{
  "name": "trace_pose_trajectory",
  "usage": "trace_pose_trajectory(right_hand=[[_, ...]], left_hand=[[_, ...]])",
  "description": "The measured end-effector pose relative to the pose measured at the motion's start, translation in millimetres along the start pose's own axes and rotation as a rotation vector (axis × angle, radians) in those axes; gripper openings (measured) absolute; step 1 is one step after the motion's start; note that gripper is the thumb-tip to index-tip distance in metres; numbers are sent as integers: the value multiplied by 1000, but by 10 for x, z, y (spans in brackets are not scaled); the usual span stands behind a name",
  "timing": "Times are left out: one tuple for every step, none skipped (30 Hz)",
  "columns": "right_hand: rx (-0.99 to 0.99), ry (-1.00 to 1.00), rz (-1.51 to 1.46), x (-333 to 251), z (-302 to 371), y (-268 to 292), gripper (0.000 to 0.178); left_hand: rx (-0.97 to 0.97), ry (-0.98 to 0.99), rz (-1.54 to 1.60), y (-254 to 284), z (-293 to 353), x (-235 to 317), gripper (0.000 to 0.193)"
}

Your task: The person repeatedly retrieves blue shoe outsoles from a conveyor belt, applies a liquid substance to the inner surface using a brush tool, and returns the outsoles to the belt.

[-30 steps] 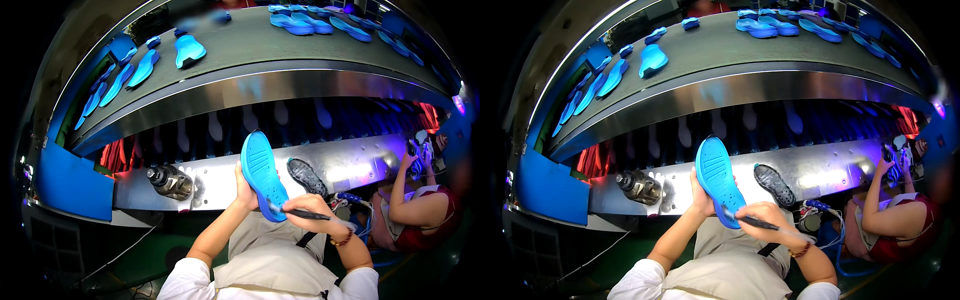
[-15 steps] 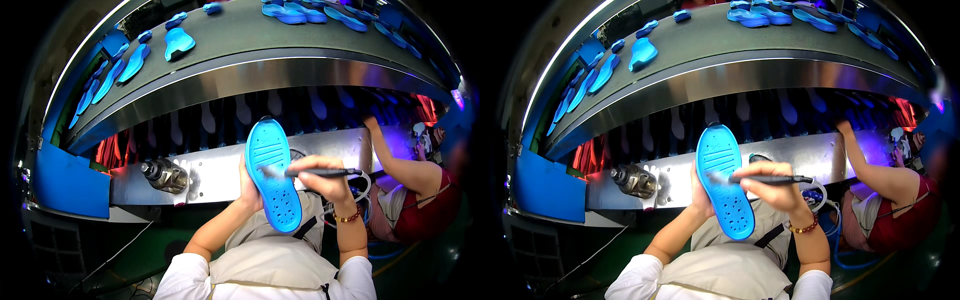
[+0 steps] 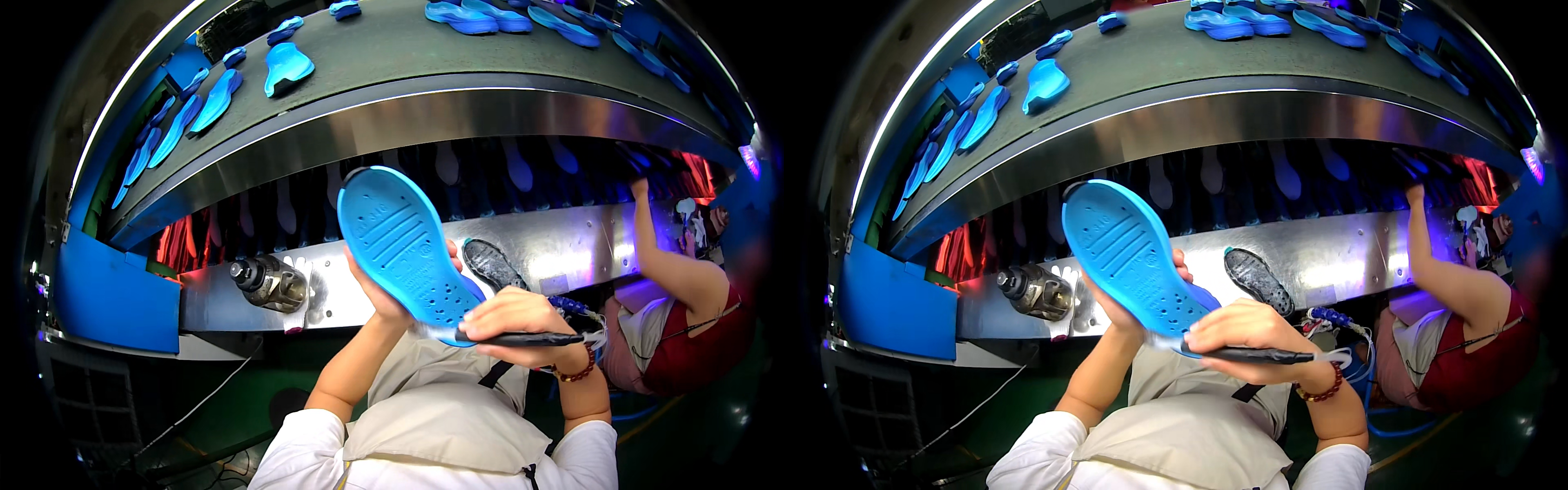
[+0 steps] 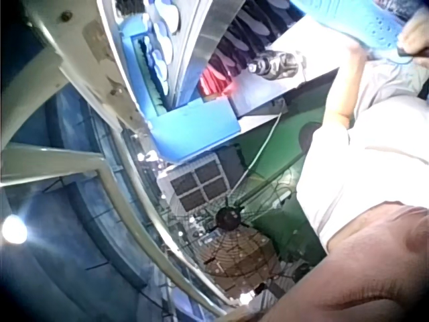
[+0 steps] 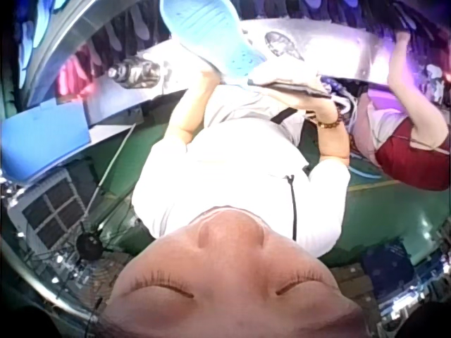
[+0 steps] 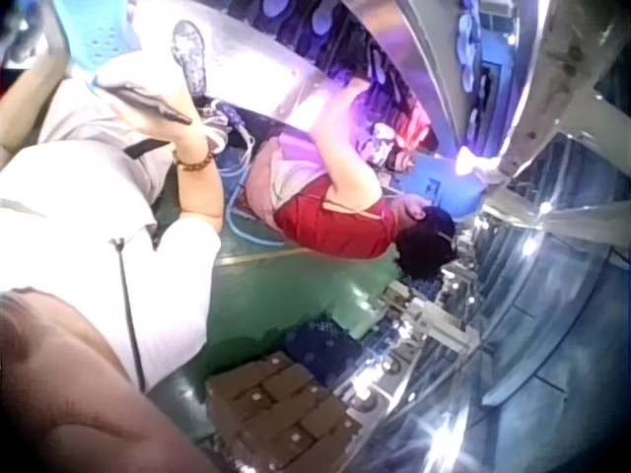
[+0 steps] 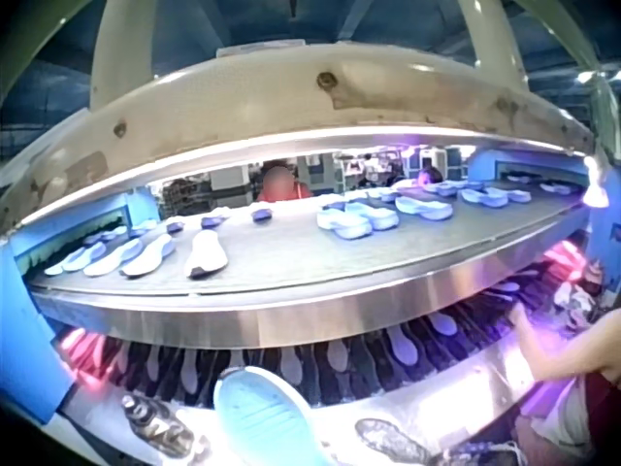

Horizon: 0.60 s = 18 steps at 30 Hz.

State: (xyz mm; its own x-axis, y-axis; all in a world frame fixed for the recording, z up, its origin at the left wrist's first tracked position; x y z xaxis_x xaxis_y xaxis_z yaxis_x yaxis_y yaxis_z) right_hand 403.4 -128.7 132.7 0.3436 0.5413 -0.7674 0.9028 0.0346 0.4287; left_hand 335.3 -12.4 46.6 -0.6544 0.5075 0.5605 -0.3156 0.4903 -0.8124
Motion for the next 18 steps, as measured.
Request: trace_pose_trajectory(right_hand=[[-63, -14, -76, 14, 27, -20, 18], [39, -9, -191, 69, 55, 75, 18], [201, -34, -184, 179, 125, 201, 18], [239, -55, -82, 226, 162, 251, 20], [276, -67, 15, 243, 154, 297, 21], [150, -38, -129, 230, 100, 154, 22], [117, -71, -42, 162, 125, 78, 20], [66, -67, -62, 97, 139, 51, 20], [17, -63, -82, 69, 171, 31, 20], [-22, -62, -172, 95, 196, 28, 21], [32, -112, -359, 200, 262, 83, 21], [162, -148, -299, 306, 319, 182, 22], [291, -183, -238, 382, 382, 282, 22], [317, -185, -145, 370, 348, 278, 22], [257, -145, -97, 327, 310, 186, 22], [212, -148, -43, 235, 305, 83, 22], [169, -149, 5, 127, 288, 2, 22], [99, -119, 9, 54, 282, -22, 24]], left_hand=[[6, 1, -3, -2, -10, 27, 102], [55, -13, 44, 6, -52, 45, 102], [104, -27, 91, 1, -76, 58, 102], [148, -17, 154, -32, -75, 38, 101], [149, -19, 153, -26, -89, 48, 101], [68, -36, 128, -79, -110, 89, 99], [-13, -52, 103, -139, -118, 133, 97], [-53, -52, 108, -170, -96, 188, 95], [-46, -48, 107, -169, -83, 228, 95], [15, -35, 107, -131, -78, 257, 97], [71, -22, 113, -121, -83, 257, 98], [90, -17, 114, -134, -91, 248, 99], [93, -14, 118, -132, -105, 227, 99], [128, -26, 65, -107, -140, 221, 99], [162, -38, 11, -77, -175, 218, 99], [106, -79, -12, -74, -216, 247, 99], [109, -79, -15, -54, -207, 291, 99], [32, -24, -11, -102, -202, 290, 98]])
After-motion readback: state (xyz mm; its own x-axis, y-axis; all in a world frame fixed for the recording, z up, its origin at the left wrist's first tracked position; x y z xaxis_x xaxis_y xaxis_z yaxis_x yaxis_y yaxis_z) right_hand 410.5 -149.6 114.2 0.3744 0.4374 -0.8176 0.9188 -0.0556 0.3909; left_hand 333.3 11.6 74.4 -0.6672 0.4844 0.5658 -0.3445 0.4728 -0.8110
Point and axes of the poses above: each hand's wrist, its own z-axis away from the middle knuckle, its own y-axis out of the back of the hand, x = y × z, the point moved 9 cm from there along -z, towards the middle knuckle, and after that the axes turned 2 degrees about -z, right-handed, at the moved point
